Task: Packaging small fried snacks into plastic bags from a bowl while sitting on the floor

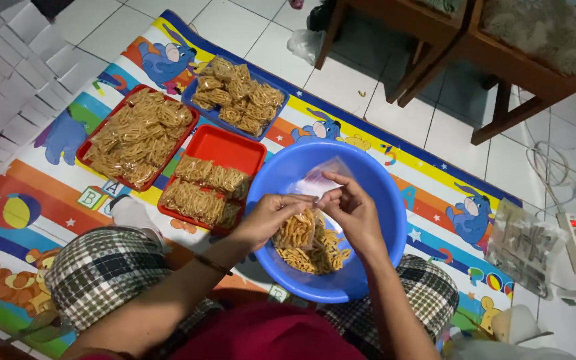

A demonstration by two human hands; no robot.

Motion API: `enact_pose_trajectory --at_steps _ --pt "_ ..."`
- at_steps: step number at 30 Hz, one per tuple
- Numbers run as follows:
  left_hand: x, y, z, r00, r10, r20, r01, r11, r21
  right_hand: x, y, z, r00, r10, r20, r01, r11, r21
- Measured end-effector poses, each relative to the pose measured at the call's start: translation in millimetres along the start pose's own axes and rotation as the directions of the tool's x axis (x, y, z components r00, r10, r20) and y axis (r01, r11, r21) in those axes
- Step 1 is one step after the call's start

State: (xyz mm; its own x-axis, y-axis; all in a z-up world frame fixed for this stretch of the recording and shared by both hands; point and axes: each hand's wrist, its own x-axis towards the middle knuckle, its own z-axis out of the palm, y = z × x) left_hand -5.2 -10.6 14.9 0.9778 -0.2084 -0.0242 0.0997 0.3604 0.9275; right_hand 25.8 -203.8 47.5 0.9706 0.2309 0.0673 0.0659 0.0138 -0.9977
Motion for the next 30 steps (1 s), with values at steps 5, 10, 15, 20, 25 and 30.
enact_pose_trajectory --at_steps 5,10,15,20,25,30 --pt "-6.5 9.9 8.6 0.999 -0.037 -0.030 0.036 0.999 -0.042 -4.4 10.5 0.4 0.998 0.033 -0.054 -0.031 0.999 0.033" --pt "-6.3 7.8 4.8 0.998 -0.050 0.030 0.052 0.996 -0.071 -8.2 8.1 7.4 0.995 0.043 -0.087 -0.038 0.998 0.051" --pt "-2.2 -3.9 0.5 0.995 -0.094 0.026 0.097 0.977 -0.188 -8.9 -6.3 -2.5 0.869 -0.482 -0.109 0.338 0.740 -0.582" --pt "1.0 -42.7 -21.0 0.992 -0.123 -0.003 0.122 0.989 -0.079 -9.0 -37.2 9.2 0.825 -0.531 0.193 0.508 0.547 -0.666" --pt "-9.1 -40.4 -25.8 0.992 -0.125 0.030 0.119 0.980 0.159 -5.7 -12.0 2.3 0.804 -0.475 0.357 0.553 0.376 -0.744" --pt "-21.2 -23.3 -7.1 0.976 -0.215 0.021 0.164 0.799 0.579 -25.3 -38.5 7.3 0.808 -0.444 0.387 0.540 0.295 -0.788"
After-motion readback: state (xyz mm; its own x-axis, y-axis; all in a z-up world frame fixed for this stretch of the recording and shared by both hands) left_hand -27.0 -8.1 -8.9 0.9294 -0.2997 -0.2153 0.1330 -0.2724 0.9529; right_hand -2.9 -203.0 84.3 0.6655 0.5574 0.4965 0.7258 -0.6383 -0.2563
